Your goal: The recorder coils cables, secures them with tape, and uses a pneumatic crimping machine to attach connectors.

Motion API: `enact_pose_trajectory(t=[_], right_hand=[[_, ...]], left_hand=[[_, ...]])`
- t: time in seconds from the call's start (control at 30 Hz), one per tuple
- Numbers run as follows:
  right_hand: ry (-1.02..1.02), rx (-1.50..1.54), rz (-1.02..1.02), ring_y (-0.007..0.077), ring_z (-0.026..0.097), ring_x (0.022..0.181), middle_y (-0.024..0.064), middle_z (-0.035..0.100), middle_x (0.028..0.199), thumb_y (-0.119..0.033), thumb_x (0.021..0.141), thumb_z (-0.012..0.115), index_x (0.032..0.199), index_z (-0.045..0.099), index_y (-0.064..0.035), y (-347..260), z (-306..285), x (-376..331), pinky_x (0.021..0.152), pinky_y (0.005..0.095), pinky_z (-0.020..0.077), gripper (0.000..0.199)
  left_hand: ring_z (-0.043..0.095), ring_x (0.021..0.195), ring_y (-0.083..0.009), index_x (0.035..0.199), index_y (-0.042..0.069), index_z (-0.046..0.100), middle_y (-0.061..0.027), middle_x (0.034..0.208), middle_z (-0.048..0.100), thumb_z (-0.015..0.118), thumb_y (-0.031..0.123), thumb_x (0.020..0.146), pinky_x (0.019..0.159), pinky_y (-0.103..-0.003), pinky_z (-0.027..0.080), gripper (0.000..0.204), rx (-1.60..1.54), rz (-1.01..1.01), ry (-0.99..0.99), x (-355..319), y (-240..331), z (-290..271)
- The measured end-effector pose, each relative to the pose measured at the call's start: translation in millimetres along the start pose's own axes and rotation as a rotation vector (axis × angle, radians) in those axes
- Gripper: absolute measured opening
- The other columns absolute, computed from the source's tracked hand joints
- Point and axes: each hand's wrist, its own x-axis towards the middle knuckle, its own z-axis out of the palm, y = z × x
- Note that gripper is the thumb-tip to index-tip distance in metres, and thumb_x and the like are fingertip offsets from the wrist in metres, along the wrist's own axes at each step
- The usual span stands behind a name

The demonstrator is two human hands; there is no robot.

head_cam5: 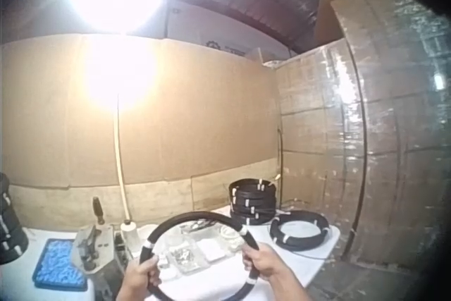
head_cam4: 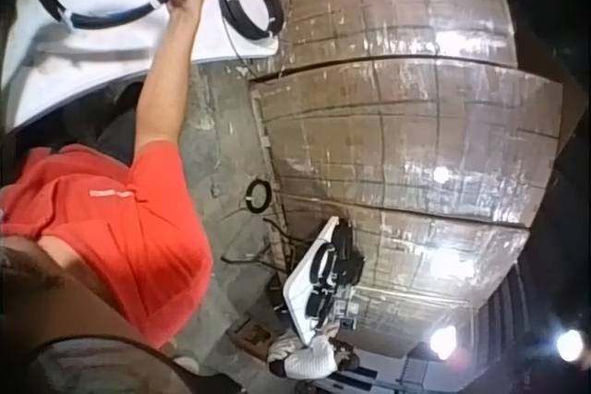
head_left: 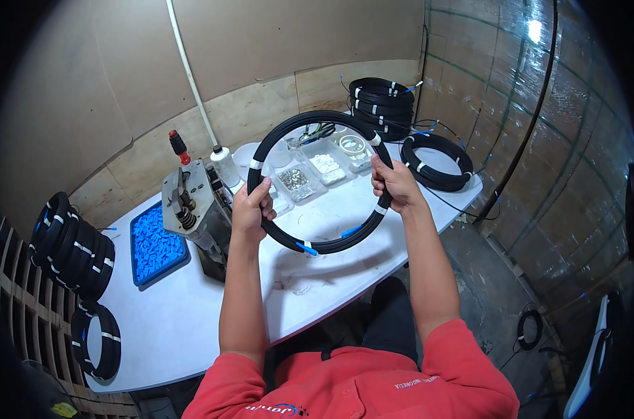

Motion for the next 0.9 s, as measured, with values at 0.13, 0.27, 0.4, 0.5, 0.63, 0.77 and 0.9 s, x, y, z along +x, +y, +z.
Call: enact_pose_trajectory(t=[0.13,0.27,0.4,0.5,0.63,0.77,0.9], right_hand=[[-0.013,0.018,-0.010,0.0047,0.041,0.053,-0.0032,0.042,0.067,-0.040,0.092,0.067,0.081,0.045,-0.0095,0,-2,0,0.044,0.0198,0.0350,0.039],[-0.005,0.089,-0.027,0.0038,0.040,0.052,-0.0044,0.041,0.065,-0.043,0.090,0.068,0.080,0.044,-0.0111,1,-7,0,0.044,0.0191,0.0345,0.040],[0.024,0.140,-0.051,0.0033,0.040,0.052,-0.0054,0.040,0.064,-0.044,0.088,0.069,0.079,0.044,-0.0129,4,-11,-1,0.043,0.0185,0.0337,0.041],[0.044,0.147,-0.068,0.0032,0.040,0.052,-0.0056,0.039,0.064,-0.044,0.088,0.070,0.080,0.044,-0.0131,3,-11,-3,0.043,0.0183,0.0336,0.041],[0.045,0.149,-0.075,0.0030,0.040,0.052,-0.0058,0.039,0.065,-0.044,0.088,0.070,0.080,0.044,-0.0132,4,-11,-3,0.044,0.0182,0.0336,0.041],[0.050,0.168,-0.076,0.0031,0.040,0.052,-0.0057,0.039,0.065,-0.043,0.087,0.071,0.080,0.045,-0.0133,4,-11,-3,0.044,0.0183,0.0335,0.040],[0.062,0.191,-0.068,0.0033,0.040,0.052,-0.0058,0.039,0.065,-0.043,0.087,0.071,0.079,0.044,-0.0138,5,-10,-2,0.043,0.0186,0.0332,0.041]], left_hand=[[0.038,0.046,-0.0073,0.088,0.011,0.052,0.0051,0.058,0.038,0.069,0.023,0.089,0.044,-0.025,0.032,0.021,0.012,-0.011,-0.009,2,3,0],[0.050,0.058,-0.0093,0.106,0.004,0.056,0.0013,0.068,0.050,0.069,0.015,0.084,0.056,-0.026,0.043,0.027,0.060,0.050,-0.047,2,0,-1],[0.065,0.087,-0.0224,0.134,0.002,0.037,-0.0136,0.098,0.060,0.061,-0.001,0.075,0.078,-0.034,0.055,0.064,0.079,0.066,-0.160,-8,-14,-2],[0.067,0.096,-0.0293,0.139,0.007,0.025,-0.0187,0.108,0.057,0.062,-0.010,0.073,0.083,-0.040,0.057,0.078,0.048,-0.014,-0.234,-16,-23,-4],[0.068,0.094,-0.0289,0.138,0.006,0.025,-0.0172,0.103,0.057,0.065,-0.016,0.074,0.083,-0.037,0.058,0.078,0.150,0.014,-0.203,-24,-17,4],[0.067,0.084,-0.0242,0.136,0.004,0.028,-0.0155,0.098,0.058,0.064,-0.014,0.074,0.078,-0.034,0.057,0.074,0.242,0.069,-0.151,-23,-15,6],[0.066,0.075,-0.0213,0.131,0.003,0.034,-0.0133,0.088,0.060,0.063,-0.006,0.078,0.071,-0.033,0.055,0.061,0.182,0.133,-0.167,-17,-19,1]])
